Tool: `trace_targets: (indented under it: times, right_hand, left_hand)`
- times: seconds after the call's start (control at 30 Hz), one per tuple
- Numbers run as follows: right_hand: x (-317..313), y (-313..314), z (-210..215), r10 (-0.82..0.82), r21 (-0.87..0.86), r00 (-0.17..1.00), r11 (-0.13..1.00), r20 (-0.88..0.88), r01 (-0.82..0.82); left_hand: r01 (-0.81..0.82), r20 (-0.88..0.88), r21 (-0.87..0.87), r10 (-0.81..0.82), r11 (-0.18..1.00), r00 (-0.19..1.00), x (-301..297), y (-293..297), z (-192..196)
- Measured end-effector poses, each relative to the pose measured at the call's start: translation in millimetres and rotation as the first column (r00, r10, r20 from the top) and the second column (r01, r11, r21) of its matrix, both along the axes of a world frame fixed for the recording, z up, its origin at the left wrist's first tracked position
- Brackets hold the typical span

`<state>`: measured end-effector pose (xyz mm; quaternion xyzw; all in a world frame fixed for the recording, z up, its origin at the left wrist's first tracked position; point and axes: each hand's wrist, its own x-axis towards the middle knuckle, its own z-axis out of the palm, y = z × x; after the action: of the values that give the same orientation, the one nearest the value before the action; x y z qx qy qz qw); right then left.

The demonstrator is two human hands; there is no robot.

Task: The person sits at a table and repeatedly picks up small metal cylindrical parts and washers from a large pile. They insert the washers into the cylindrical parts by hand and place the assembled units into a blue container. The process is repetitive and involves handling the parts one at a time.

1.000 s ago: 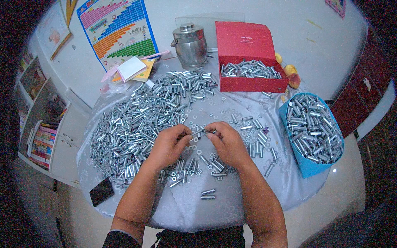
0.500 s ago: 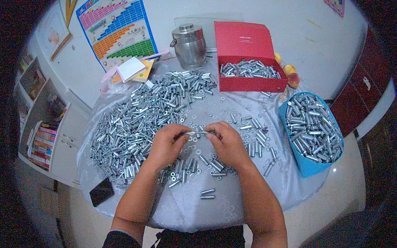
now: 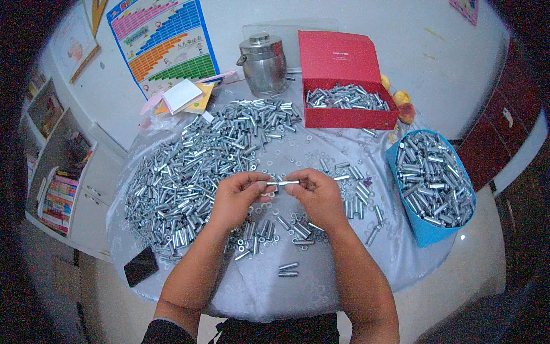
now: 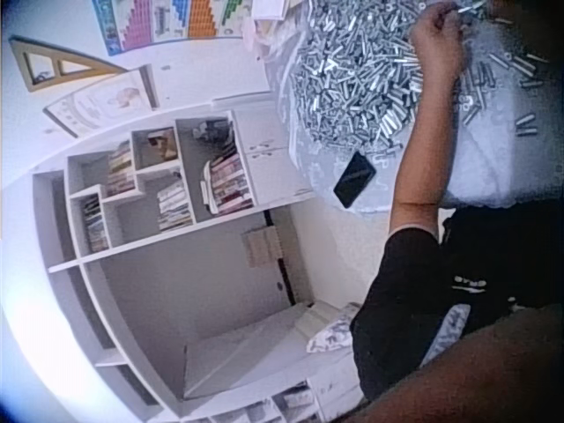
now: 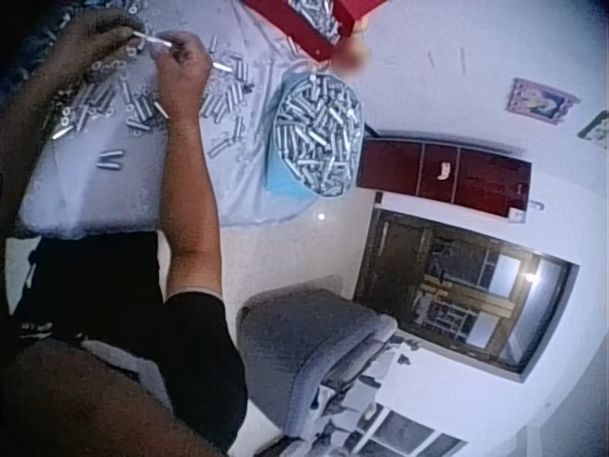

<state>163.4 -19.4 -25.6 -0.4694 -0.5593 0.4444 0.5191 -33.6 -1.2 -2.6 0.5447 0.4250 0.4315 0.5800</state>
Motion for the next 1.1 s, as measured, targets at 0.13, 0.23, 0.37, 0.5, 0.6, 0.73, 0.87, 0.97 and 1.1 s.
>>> trace_targets:
  times: [0.13,0.23,0.37,0.5,0.6,0.73,0.87,0.97,1.1]
  right_hand:
    - [-9,-3,0,-0.011,-0.02,0.987,1.0,-0.162,0.007]
    - [-8,-7,11,-0.039,-0.04,0.995,0.999,-0.088,0.036]
    - [-2,-4,8,-0.062,-0.035,0.998,0.997,-0.011,0.062]
    - [-1,-1,4,0.005,-0.006,0.995,1.0,-0.103,-0.006]
    - [-2,-1,5,0.028,0.001,0.981,1.0,-0.193,-0.028]
    - [0,-1,4,0.03,0.016,0.979,1.0,-0.202,-0.027]
    - [-1,-6,12,-0.002,0.057,0.995,0.998,-0.102,0.008]
    - [-2,-7,12,-0.003,0.048,0.994,0.999,-0.108,0.008]
    - [-1,-6,10,-0.073,0.011,0.996,0.997,-0.046,0.074]
  left_hand:
    - [0.084,0.021,-0.047,-0.083,0.995,0.996,8,-4,1]
    - [0.138,0.004,0.012,-0.138,0.99,0.99,12,-9,0]
    - [0.148,0.038,0.036,-0.149,0.988,0.988,16,-13,-3]
    - [0.127,0.036,-0.007,-0.127,0.992,0.991,12,-8,0]
    - [0.129,0.101,-0.031,-0.126,0.991,0.987,11,-6,0]
    - [0.12,0.11,-0.036,-0.116,0.992,0.987,13,-8,0]
    - [0.113,0.143,-0.019,-0.109,0.993,0.984,15,-10,1]
    - [0.081,0.179,-0.089,-0.064,0.993,0.982,13,-6,3]
    - [0.015,0.181,-0.16,0.014,0.987,0.983,10,-4,6]
